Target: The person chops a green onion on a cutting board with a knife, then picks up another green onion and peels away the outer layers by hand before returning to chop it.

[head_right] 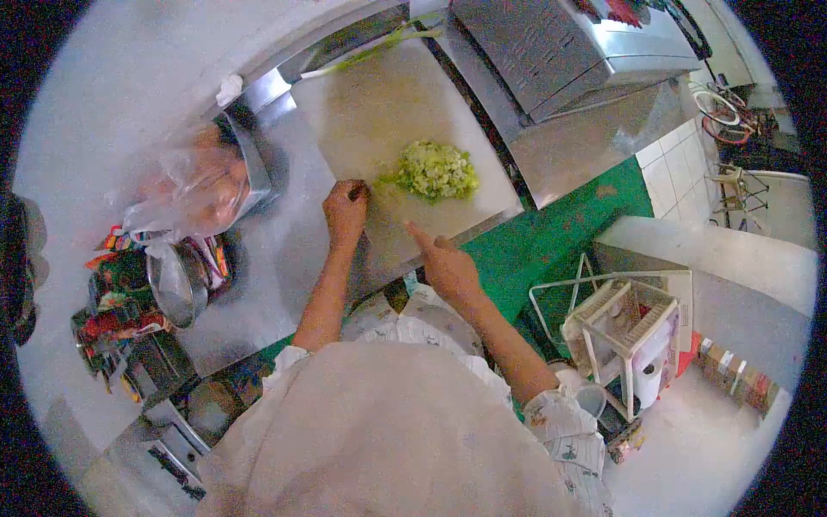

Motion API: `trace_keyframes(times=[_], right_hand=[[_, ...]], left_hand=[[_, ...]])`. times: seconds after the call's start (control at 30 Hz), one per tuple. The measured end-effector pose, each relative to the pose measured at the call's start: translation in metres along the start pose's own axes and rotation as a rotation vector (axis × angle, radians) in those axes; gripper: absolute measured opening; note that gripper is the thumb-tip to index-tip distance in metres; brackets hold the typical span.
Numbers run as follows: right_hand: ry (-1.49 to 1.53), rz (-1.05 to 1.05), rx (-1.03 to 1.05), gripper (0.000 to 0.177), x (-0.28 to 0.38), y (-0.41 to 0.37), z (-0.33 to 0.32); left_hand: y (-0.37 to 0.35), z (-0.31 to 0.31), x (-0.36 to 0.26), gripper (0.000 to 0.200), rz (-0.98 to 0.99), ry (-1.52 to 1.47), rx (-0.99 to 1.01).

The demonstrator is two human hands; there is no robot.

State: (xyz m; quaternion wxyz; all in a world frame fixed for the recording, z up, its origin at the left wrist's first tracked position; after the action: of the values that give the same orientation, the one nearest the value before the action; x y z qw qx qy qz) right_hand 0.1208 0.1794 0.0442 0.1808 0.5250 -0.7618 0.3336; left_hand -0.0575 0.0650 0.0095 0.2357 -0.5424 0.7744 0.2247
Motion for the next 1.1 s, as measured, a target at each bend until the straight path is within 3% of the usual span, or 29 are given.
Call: trace_keyframes(times=[0.13, 0.2, 0.33, 0.43, 0.63, 0.8, 1.0, 1.1], right_hand=[[-0.015, 0.023, 0.025, 0.065, 0.003, 0.002, 0.001], [-0.012, -0.039, -0.088, 0.057, 0.004, 0.007, 0.001], [-0.032, -0.063, -0.122, 0.057, 0.007, 0.022, 0.006], [-0.056, -0.013, -0.018, 0.067, -0.002, 0.006, 0.006], [0.161, -0.119, -0.106, 0.06, -0.012, -0.01, 0.0], [0.04, -0.041, -0.012, 0.06, -0.008, -0.004, 0.005], [-0.05, -0.043, -0.054, 0.07, -0.001, 0.006, 0.007], [-0.056, -0.046, -0.113, 0.06, 0.006, 0.015, 0.007]], left_hand=[[0.0, 0.002, 0.004, 0.011, -0.049, -0.062, 0.016], [-0.001, 0.003, 0.005, 0.011, -0.051, -0.036, 0.022], [-0.001, 0.003, 0.001, 0.01, -0.048, -0.016, -0.004], [-0.002, 0.004, 0.005, 0.01, -0.049, 0.021, -0.021], [-0.001, 0.0, 0.003, 0.01, -0.073, -0.012, 0.021], [0.0, 0.002, 0.005, 0.009, -0.032, 0.027, 0.014], [-0.001, 0.004, 0.008, 0.008, -0.048, 0.0, 0.009], [-0.001, 0.001, 0.006, 0.007, -0.028, 0.005, -0.031]])
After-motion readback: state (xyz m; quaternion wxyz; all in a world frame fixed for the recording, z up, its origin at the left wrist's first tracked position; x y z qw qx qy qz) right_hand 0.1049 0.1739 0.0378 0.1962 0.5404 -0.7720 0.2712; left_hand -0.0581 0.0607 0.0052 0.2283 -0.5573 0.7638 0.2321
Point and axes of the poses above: each hand's wrist, its own y-axis towards the middle knuckle, its own z-axis out of the palm, x = y × z, the point moved 5 cm from there along y, towards the middle knuckle, and after that the axes turned 10 degrees about y, right-handed, at the moved point
